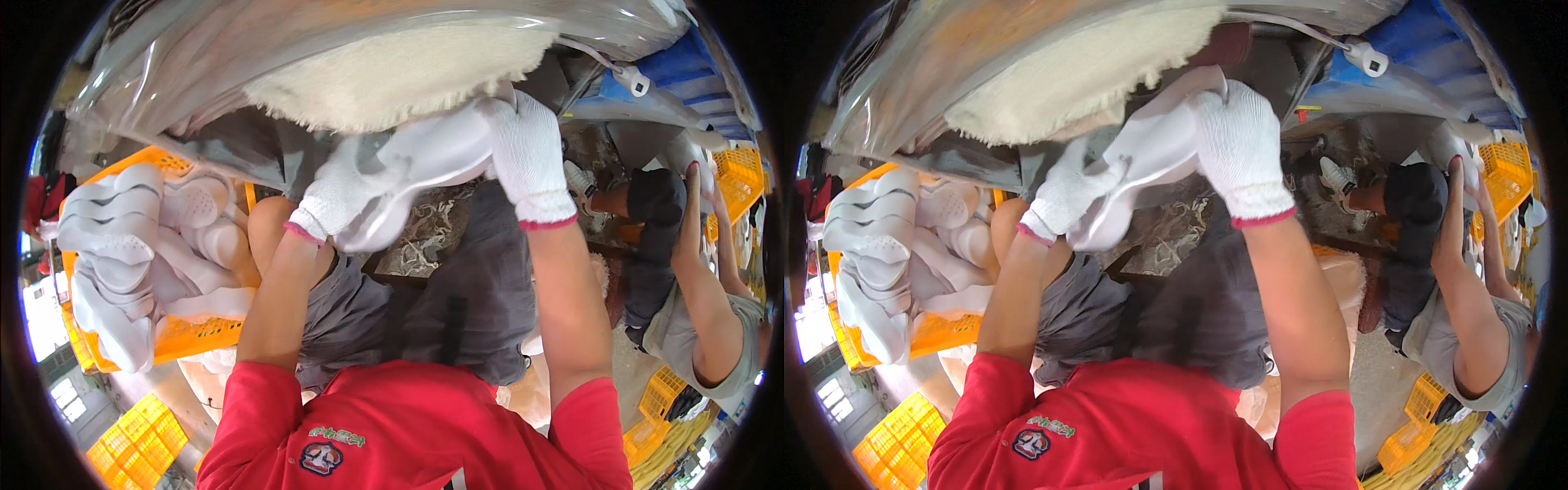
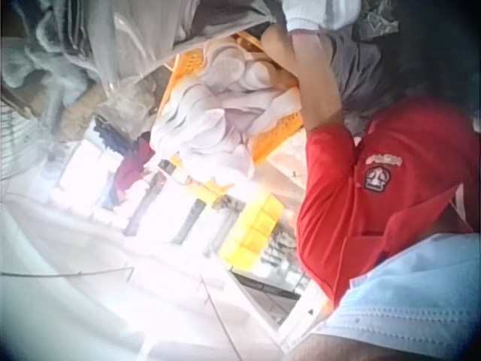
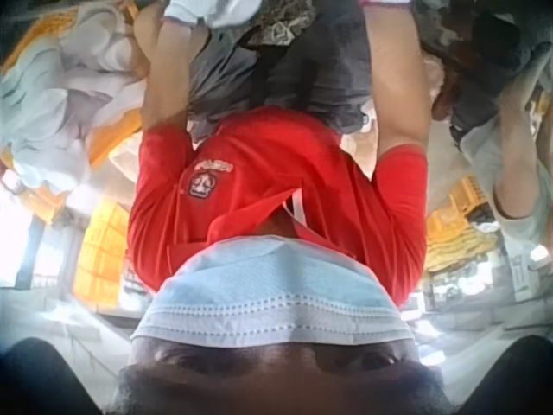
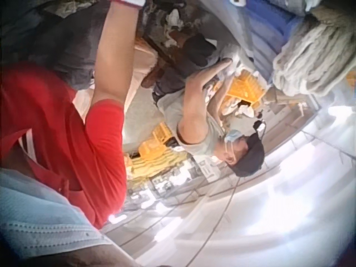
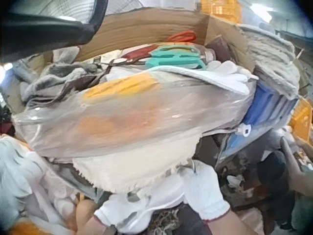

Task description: The person sits on the floor and repeatedly wipes white slipper soles with a cloth, then places them into a yellow basket. The person handles each slipper one at a time, wiping both sides before stacking them in the basket.

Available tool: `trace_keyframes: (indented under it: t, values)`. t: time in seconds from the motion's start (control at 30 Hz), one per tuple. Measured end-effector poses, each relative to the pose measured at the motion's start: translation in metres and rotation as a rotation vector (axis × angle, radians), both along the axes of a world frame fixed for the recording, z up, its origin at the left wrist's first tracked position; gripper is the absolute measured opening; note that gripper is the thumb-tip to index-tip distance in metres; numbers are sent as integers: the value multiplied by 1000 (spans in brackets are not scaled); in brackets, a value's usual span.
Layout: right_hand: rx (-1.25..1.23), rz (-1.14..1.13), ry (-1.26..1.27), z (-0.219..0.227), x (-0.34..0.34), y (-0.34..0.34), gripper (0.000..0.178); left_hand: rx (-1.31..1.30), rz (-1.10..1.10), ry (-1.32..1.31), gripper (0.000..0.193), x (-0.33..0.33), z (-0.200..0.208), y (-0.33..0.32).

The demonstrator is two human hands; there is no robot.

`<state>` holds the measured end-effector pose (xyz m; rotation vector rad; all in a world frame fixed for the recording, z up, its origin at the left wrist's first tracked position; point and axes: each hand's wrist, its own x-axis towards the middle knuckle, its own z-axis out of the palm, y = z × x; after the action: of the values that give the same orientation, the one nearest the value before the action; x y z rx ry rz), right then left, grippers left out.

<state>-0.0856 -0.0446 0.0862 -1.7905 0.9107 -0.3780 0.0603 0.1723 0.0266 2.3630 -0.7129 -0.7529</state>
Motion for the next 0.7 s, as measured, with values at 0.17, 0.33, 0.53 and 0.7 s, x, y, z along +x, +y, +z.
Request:
trace_keyframes:
  t: [0.17, 0.33, 0.53, 0.7]
  values:
    - [143, -59, -30, 31, 5, 22, 45, -544, 90, 982, 43, -47, -11, -24]
    - [-108, -88, 210, 54, -71, 61, 96, -1130, 517, 1096, 36, -99, -17, -113]
    - [-503, -196, 6, 7, -63, 33, 94, -455, 23, 58, 37, -67, -13, -156]
    - [-65, -94, -277, -4, -26, 0, 73, -158, -359, -102, 55, 11, -36, -93]
